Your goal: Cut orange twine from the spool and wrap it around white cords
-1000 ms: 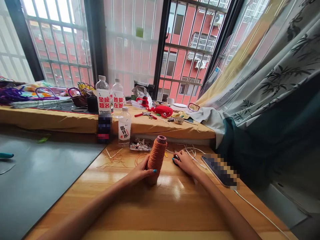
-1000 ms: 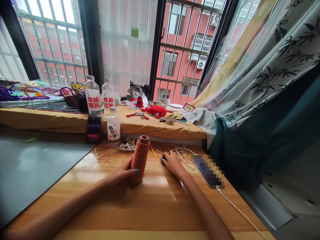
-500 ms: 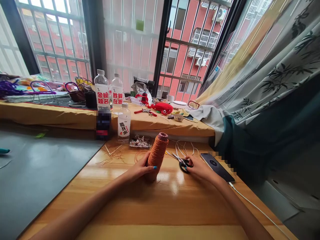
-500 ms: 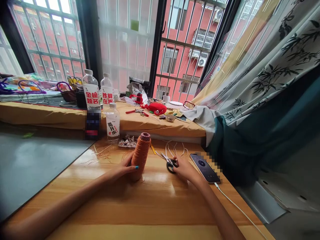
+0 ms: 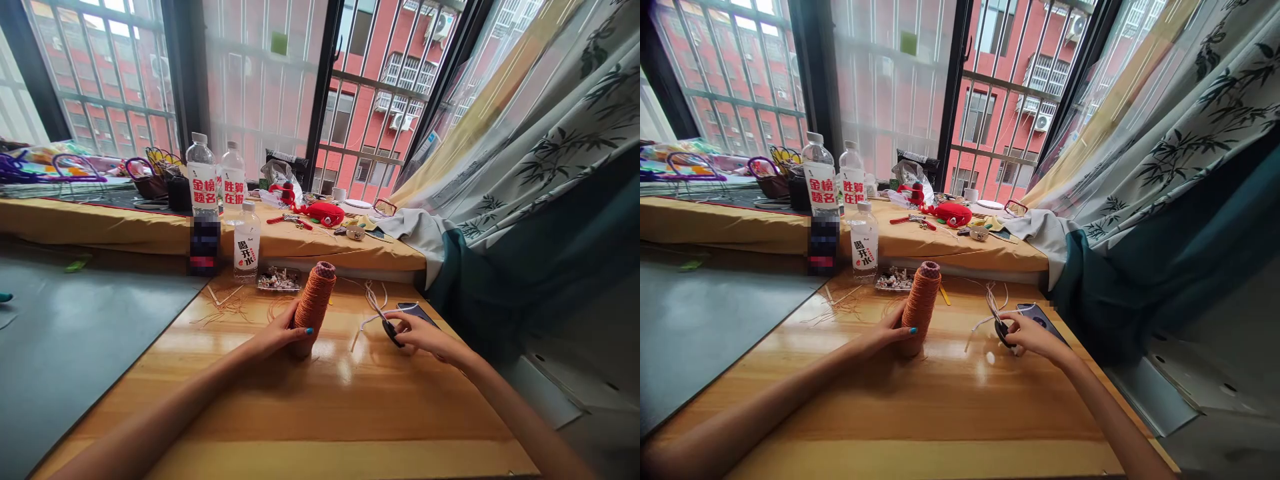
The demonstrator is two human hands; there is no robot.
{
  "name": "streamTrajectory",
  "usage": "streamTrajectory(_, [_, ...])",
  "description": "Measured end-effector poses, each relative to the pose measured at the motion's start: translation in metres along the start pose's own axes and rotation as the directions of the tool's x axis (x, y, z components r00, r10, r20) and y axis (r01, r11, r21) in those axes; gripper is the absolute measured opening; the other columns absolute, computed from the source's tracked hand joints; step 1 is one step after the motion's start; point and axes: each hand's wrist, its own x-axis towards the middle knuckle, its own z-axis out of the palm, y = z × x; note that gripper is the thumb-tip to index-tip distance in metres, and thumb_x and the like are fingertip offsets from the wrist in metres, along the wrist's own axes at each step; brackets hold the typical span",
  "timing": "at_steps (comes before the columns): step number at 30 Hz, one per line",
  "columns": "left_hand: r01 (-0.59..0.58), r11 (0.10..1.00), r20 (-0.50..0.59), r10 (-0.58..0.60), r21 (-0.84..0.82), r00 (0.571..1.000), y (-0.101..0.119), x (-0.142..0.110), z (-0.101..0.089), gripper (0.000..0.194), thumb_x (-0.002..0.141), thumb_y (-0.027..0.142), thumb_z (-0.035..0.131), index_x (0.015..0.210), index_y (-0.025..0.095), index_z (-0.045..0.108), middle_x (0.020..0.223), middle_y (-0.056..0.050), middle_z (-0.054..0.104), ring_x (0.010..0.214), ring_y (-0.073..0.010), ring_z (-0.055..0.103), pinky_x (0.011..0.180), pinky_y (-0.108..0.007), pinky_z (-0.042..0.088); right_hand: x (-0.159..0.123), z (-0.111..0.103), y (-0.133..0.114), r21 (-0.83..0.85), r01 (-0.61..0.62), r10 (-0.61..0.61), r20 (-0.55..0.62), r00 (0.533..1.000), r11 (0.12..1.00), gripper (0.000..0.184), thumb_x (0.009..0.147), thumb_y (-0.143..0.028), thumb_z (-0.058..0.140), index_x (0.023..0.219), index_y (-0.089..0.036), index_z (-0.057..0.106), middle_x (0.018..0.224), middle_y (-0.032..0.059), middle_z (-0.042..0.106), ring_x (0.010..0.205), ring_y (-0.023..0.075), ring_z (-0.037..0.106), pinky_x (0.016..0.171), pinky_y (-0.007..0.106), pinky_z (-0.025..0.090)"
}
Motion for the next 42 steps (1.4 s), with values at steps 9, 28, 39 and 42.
streamTrajectory(9, [0.016, 1.000, -0.009, -0.016, 0.013, 1.000, 0.003, -0.002, 0.001, 0.055, 0.071, 0.033, 0.054, 0.119, 0.020, 0.033, 0.117, -0.005, 0.046, 0.108, -0.0242, 0.040, 0.092, -0.038, 0.030, -0.001, -0.019, 0.022, -0.062, -0.020, 0.026, 0.101, 0.995, 0.998, 0.039, 0.061, -0.030, 0.056, 0.097, -0.017, 0.061, 0.058, -0.0011, 0.053, 0.043, 0.0060, 0.038, 0.038, 0.018, 0.027])
streamTrajectory(28, [0.007, 1.000, 0.010, -0.007, 0.019, 1.000, 0.000, -0.002, 0.000, 0.056, 0.070, 0.032, 0.055, 0.119, 0.018, 0.032, 0.119, -0.006, 0.043, 0.111, -0.0240, 0.038, 0.094, -0.038, 0.028, -0.050, -0.016, -0.005, -0.926, -0.330, -0.558, -0.375, 0.740, 0.185, 0.037, 0.068, 0.002, 0.040, 0.091, -0.021, 0.059, 0.089, 0.0122, 0.051, 0.086, 0.0253, 0.044, 0.073, 0.040, 0.028])
streamTrajectory(39, [0.023, 1.000, -0.010, -0.023, -0.017, 1.000, -0.006, 0.000, 0.001, 0.057, 0.067, 0.032, 0.057, 0.118, 0.018, 0.034, 0.114, -0.006, 0.046, 0.107, -0.0253, 0.039, 0.092, -0.038, 0.029, -0.011, -0.030, 0.014, -0.594, 0.115, -0.422, -0.409, 0.809, 0.796, 0.034, 0.078, -0.028, 0.037, 0.111, -0.018, 0.043, 0.097, 0.0083, 0.062, 0.084, 0.0203, 0.059, 0.069, 0.028, 0.042])
streamTrajectory(42, [0.034, 0.999, -0.015, -0.034, -0.022, 0.999, -0.006, -0.001, 0.001, 0.058, 0.067, 0.033, 0.057, 0.118, 0.019, 0.034, 0.115, -0.006, 0.046, 0.108, -0.0255, 0.039, 0.093, -0.038, 0.028, 0.017, -0.026, 0.002, -0.630, 0.236, -0.509, -0.295, 0.809, 0.740, 0.035, 0.073, -0.024, 0.043, 0.108, -0.019, 0.045, 0.100, 0.0074, 0.061, 0.090, 0.0214, 0.057, 0.076, 0.030, 0.040])
